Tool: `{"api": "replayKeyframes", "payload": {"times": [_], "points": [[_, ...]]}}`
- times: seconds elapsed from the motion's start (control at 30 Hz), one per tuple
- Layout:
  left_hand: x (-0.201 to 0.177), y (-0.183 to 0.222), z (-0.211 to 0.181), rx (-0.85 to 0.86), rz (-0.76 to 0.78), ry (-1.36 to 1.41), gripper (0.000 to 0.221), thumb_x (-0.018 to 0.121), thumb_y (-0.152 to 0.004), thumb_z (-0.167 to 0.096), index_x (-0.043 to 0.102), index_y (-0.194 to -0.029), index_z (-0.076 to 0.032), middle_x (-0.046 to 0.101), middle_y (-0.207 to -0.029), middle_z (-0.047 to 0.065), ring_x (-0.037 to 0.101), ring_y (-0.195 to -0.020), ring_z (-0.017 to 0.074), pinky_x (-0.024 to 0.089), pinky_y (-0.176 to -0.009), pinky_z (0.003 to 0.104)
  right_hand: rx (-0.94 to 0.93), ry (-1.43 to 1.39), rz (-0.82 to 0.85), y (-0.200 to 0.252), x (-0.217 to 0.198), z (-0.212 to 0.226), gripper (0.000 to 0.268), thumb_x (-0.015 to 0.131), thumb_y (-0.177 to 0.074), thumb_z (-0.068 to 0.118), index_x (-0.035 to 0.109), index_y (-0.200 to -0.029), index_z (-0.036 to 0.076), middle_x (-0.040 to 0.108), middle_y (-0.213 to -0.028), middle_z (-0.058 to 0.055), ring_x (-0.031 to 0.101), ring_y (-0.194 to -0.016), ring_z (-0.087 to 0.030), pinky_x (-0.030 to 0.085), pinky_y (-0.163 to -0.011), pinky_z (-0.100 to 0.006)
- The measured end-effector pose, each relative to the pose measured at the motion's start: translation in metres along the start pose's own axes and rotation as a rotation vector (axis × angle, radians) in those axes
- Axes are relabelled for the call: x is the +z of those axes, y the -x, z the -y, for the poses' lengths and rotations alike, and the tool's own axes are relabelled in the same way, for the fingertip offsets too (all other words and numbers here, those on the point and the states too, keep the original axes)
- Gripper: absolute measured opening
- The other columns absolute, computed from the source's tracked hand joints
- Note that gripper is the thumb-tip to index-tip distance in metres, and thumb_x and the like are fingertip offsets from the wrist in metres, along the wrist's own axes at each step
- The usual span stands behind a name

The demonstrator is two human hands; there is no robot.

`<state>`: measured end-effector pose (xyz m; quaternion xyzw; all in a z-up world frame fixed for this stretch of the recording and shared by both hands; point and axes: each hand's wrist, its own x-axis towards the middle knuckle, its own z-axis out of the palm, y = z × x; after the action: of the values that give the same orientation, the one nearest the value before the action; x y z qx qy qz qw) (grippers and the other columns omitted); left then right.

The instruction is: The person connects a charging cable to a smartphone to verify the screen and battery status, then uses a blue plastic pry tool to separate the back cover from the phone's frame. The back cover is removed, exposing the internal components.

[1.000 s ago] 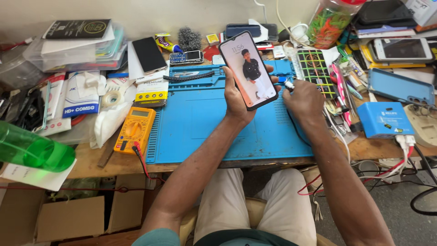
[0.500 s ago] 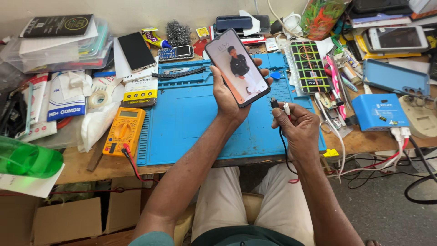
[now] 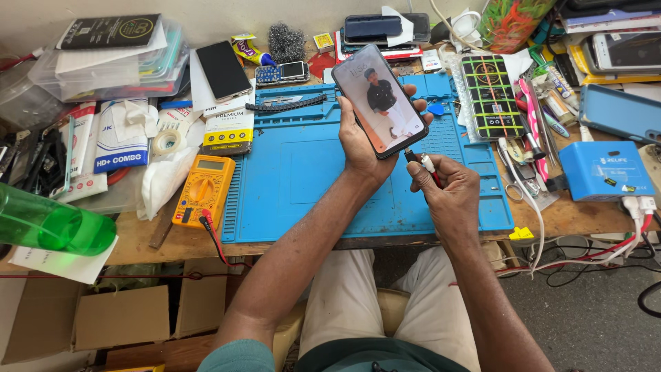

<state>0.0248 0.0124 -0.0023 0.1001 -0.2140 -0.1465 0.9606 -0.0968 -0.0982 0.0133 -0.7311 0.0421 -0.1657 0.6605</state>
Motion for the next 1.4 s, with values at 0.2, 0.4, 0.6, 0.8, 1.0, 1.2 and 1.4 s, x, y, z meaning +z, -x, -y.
{"api": "replayKeyframes", "payload": {"times": [0.2, 0.4, 0.6, 0.8, 1.0, 1.2, 1.4], "points": [[0.005, 0.0, -0.001, 0.0, -0.022, -0.033, 0.085, 0.013, -0.11, -0.073, 0.039, -0.151, -0.002, 0.057, -0.131, 0.026, 0.065, -0.112, 0.0386, 0.06, -0.095, 0.056, 0.021, 0.037, 0.003, 0.0, 0.001, 0.005, 0.021, 0.077, -0.094, 0.017, 0.075, -0.106, 0.0, 0.069, -0.073, -0.001, 0.061, -0.066, -0.004, 0.045, -0.059, -0.019], [0.017, 0.005, -0.005, 0.03, 0.0, -0.234, 0.088, 0.02, -0.11, -0.073, 0.042, -0.147, 0.003, 0.059, -0.128, 0.024, 0.068, -0.109, 0.0366, 0.062, -0.092, 0.053, 0.083, 0.036, 0.012, 0.0, -0.003, 0.012, 0.018, 0.077, -0.094, 0.014, 0.076, -0.104, 0.0, 0.066, -0.07, 0.001, 0.055, -0.061, -0.003, 0.04, -0.055, -0.02], [0.021, 0.006, 0.0, 0.012, 0.027, -0.262, 0.089, 0.022, -0.108, -0.075, 0.043, -0.146, 0.002, 0.061, -0.125, 0.022, 0.07, -0.105, 0.0326, 0.063, -0.088, 0.05, 0.075, -0.043, 0.004, 0.006, -0.003, 0.012, 0.014, 0.076, -0.095, 0.012, 0.075, -0.1, -0.001, 0.063, -0.068, 0.002, 0.053, -0.06, -0.003, 0.038, -0.055, -0.02], [0.022, 0.01, 0.002, -0.039, 0.031, -0.311, 0.088, 0.023, -0.107, -0.074, 0.043, -0.145, 0.002, 0.061, -0.123, 0.021, 0.07, -0.105, 0.0304, 0.064, -0.09, 0.05, 0.083, -0.047, -0.016, 0.008, -0.001, 0.01, 0.012, 0.075, -0.095, 0.011, 0.074, -0.097, 0.0, 0.061, -0.065, 0.001, 0.051, -0.057, -0.004, 0.036, -0.054, -0.021], [0.024, 0.008, -0.002, -0.09, 0.091, -0.218, 0.09, 0.024, -0.108, -0.075, 0.046, -0.144, 0.004, 0.062, -0.123, 0.023, 0.071, -0.104, 0.0323, 0.064, -0.09, 0.05, 0.102, -0.051, 0.019, 0.012, -0.004, 0.011, 0.016, 0.075, -0.095, 0.016, 0.073, -0.097, 0.0, 0.066, -0.066, -0.002, 0.048, -0.054, -0.002, 0.033, -0.051, -0.019], [0.019, 0.007, -0.002, -0.142, 0.087, -0.163, 0.089, 0.025, -0.109, -0.075, 0.045, -0.145, 0.004, 0.063, -0.124, 0.025, 0.071, -0.104, 0.0331, 0.064, -0.09, 0.05, 0.144, -0.18, 0.046, 0.015, -0.005, -0.004, 0.018, 0.074, -0.095, 0.017, 0.071, -0.1, 0.0, 0.07, -0.072, -0.006, 0.036, -0.05, 0.0, 0.024, -0.046, -0.018], [0.017, 0.008, -0.004, -0.171, 0.154, -0.165, 0.088, 0.028, -0.108, -0.074, 0.043, -0.151, 0.001, 0.063, -0.127, 0.025, 0.071, -0.106, 0.0345, 0.064, -0.091, 0.052, 0.088, -0.588, 0.026, 0.014, -0.017, -0.023, 0.017, 0.07, -0.102, 0.02, 0.062, -0.096, 0.007, 0.07, -0.082, -0.012, 0.041, -0.051, -0.003, 0.03, -0.046, -0.019]]}}
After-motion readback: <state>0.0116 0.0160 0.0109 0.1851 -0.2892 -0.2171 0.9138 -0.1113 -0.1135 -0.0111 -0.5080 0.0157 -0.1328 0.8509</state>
